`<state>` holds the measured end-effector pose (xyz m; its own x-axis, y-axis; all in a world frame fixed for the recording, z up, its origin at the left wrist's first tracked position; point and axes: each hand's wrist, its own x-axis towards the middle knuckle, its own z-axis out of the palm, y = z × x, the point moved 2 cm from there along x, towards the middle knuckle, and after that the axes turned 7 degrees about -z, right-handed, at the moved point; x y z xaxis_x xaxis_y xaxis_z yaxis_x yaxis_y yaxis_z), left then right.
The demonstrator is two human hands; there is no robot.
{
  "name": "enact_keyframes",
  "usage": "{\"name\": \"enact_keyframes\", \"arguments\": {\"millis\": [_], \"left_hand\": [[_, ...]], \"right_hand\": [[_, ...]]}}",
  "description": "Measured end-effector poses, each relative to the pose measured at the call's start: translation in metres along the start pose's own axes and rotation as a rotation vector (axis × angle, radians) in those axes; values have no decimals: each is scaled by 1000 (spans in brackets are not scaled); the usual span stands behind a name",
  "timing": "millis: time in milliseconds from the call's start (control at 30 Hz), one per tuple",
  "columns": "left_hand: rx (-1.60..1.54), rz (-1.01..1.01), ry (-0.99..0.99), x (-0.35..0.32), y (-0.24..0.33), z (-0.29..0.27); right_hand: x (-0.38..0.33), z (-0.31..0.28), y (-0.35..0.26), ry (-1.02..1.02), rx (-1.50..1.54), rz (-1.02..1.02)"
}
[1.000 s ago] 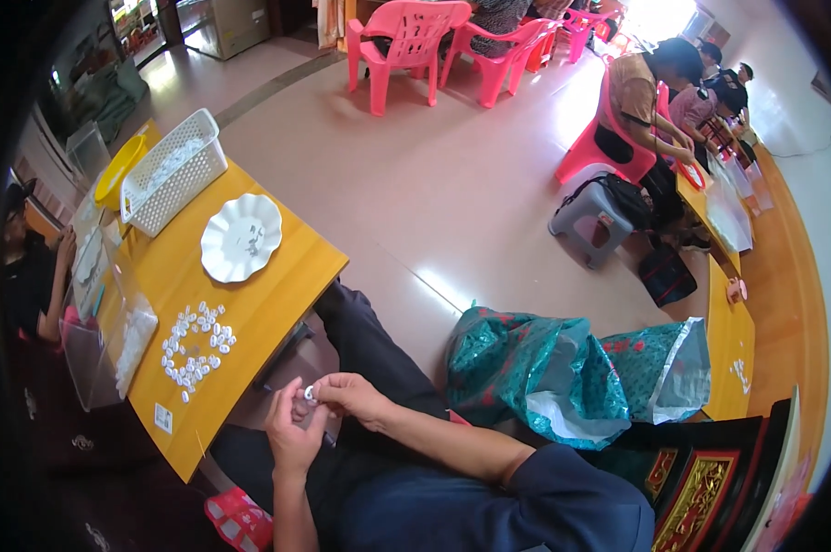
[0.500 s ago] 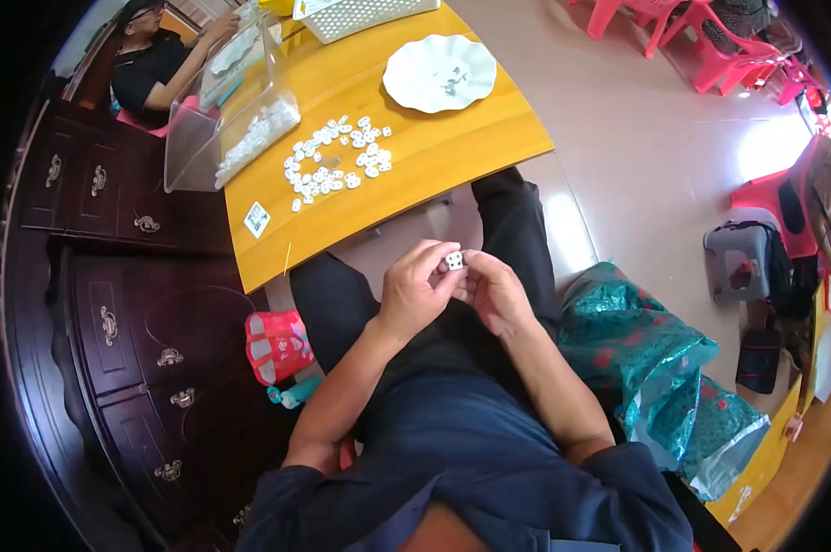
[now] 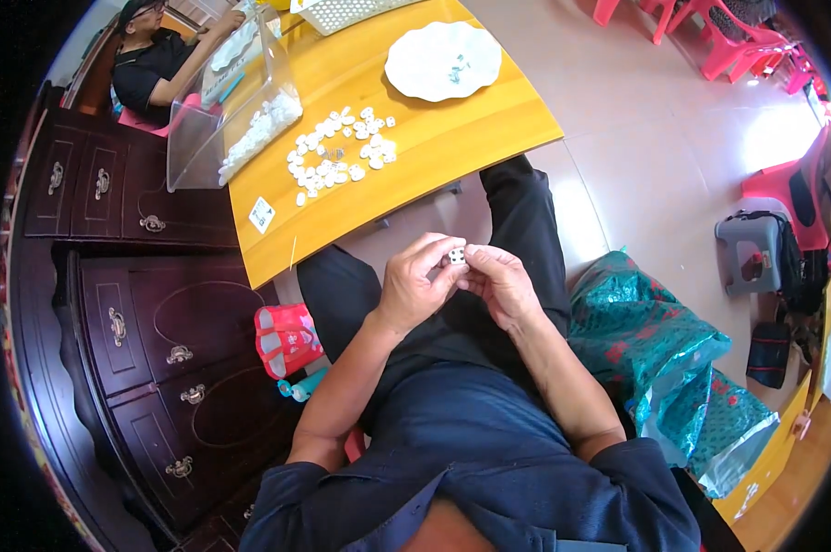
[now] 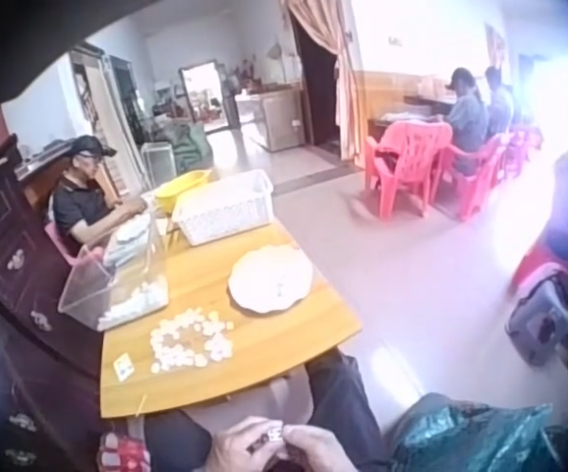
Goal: Assembling small white plastic components by hand at a table.
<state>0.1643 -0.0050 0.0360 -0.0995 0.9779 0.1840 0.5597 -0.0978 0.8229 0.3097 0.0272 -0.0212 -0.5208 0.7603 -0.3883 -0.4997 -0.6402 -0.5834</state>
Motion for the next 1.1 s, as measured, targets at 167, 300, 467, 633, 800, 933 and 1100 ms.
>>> {"name": "enact_keyframes", "arguments": {"millis": [167, 300, 467, 633, 800, 933, 1100], "left_hand": [[18, 41, 9, 3, 0, 0], [45, 104, 27, 5, 2, 0], [27, 124, 25, 6, 1, 0], [-33, 38, 7, 6, 4, 3], [14, 51, -24, 14, 8, -5], [142, 56, 84, 33, -2, -16], [413, 11, 261, 75, -22, -34]], "right_hand": [[-1, 1, 1, 21, -46, -113], [-4, 3, 0, 32, -123, -193], [-7, 5, -1, 43, -204, -267], [-4, 7, -1, 70, -223, -320], [-4, 12, -7, 69, -334, -395], [-2, 10, -6, 94, -244, -270], [-2, 13, -6, 26, -309, -199]]}}
